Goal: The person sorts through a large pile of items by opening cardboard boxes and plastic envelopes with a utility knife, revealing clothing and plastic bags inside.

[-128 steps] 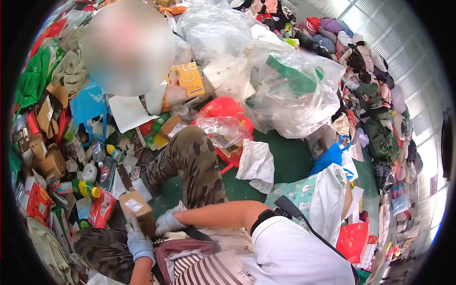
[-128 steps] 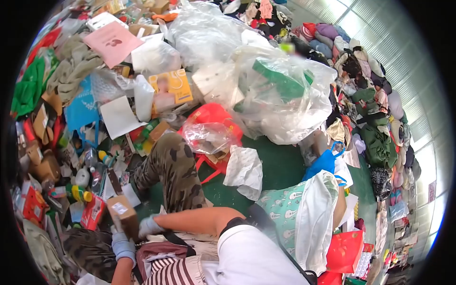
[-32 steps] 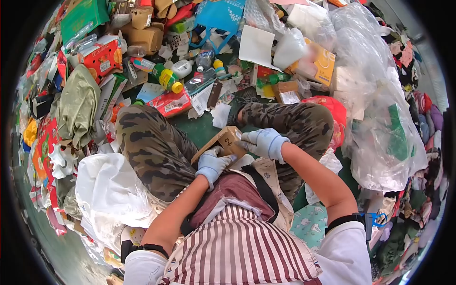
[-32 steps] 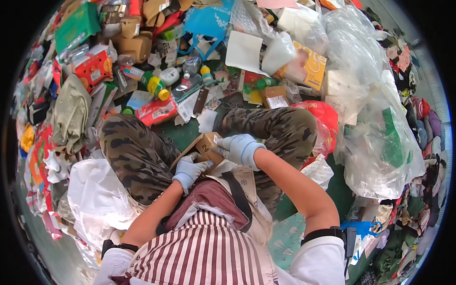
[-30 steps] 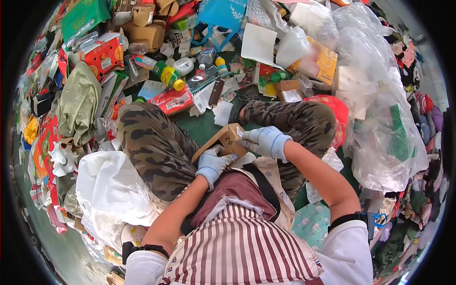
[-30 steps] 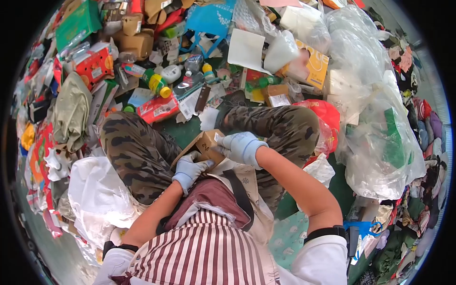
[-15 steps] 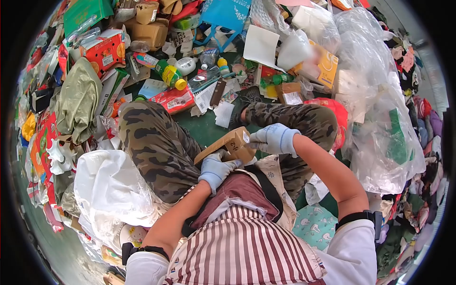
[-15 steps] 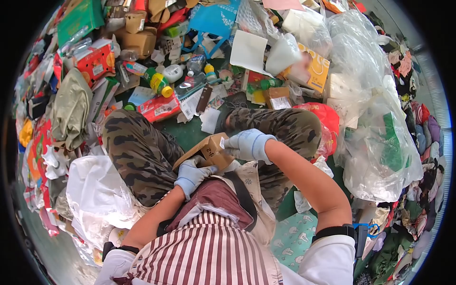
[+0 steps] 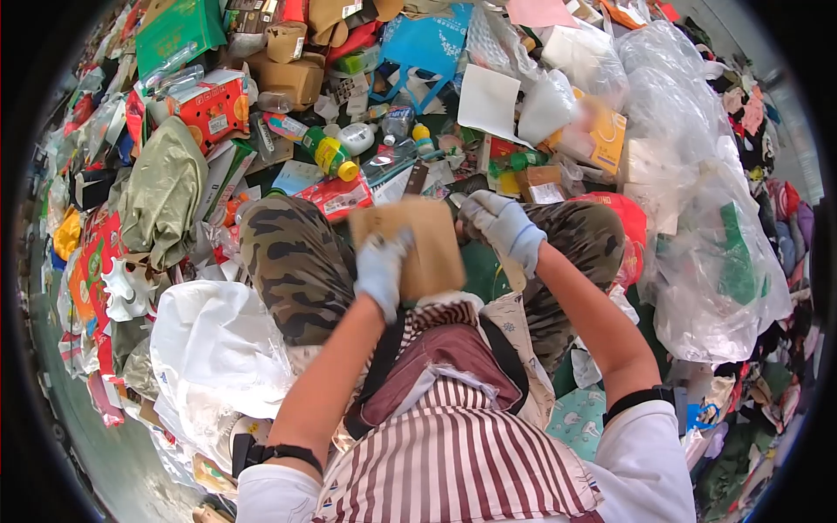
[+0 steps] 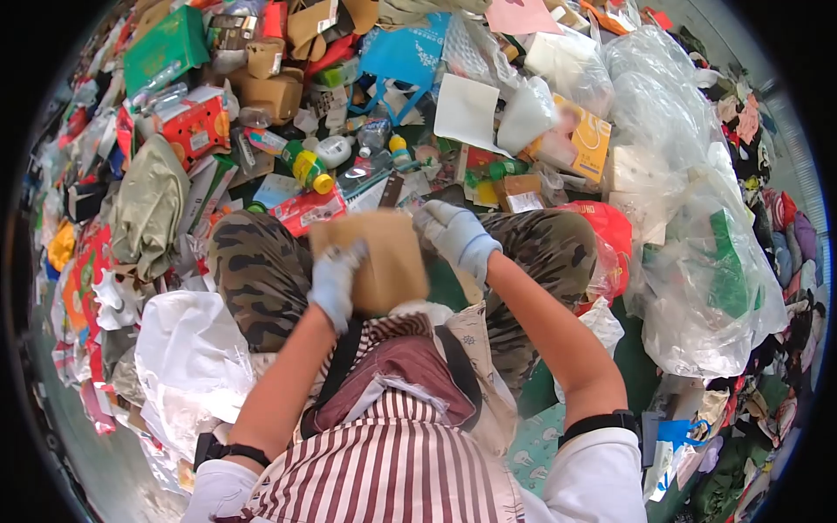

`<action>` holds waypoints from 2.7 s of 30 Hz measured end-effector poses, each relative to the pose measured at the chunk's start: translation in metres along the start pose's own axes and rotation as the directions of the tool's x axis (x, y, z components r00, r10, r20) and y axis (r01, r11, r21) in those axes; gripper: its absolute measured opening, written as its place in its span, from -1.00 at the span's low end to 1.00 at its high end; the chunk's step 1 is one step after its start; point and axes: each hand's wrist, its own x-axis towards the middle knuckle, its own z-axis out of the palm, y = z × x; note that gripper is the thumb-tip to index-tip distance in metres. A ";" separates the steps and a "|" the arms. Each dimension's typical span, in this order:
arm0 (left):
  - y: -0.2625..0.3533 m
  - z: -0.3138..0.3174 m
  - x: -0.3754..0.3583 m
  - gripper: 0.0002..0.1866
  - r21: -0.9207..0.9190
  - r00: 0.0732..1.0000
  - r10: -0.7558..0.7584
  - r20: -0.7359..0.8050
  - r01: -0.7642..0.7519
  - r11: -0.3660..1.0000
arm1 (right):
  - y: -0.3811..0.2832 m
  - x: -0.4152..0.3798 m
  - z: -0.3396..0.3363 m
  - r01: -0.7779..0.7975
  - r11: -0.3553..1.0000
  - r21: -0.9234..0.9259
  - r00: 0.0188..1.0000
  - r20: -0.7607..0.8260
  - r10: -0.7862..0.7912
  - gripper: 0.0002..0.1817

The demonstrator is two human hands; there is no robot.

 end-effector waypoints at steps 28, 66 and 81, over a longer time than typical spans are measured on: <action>0.029 0.003 0.077 -0.66 -0.778 0.898 -0.436 -0.059 0.233 0.584 | -0.015 -0.013 0.093 0.079 0.973 -0.216 0.905 -0.393 -0.161 -0.78; -0.014 0.081 0.069 -0.38 0.020 0.992 0.117 -0.046 -0.117 0.993 | 0.014 0.030 0.046 0.051 0.984 0.169 0.884 -0.467 0.034 -0.06; 0.143 0.110 0.071 -0.46 -0.396 0.807 0.144 0.572 0.118 0.911 | -0.111 0.099 -0.065 0.034 0.820 -0.571 0.895 -0.347 -0.279 -0.46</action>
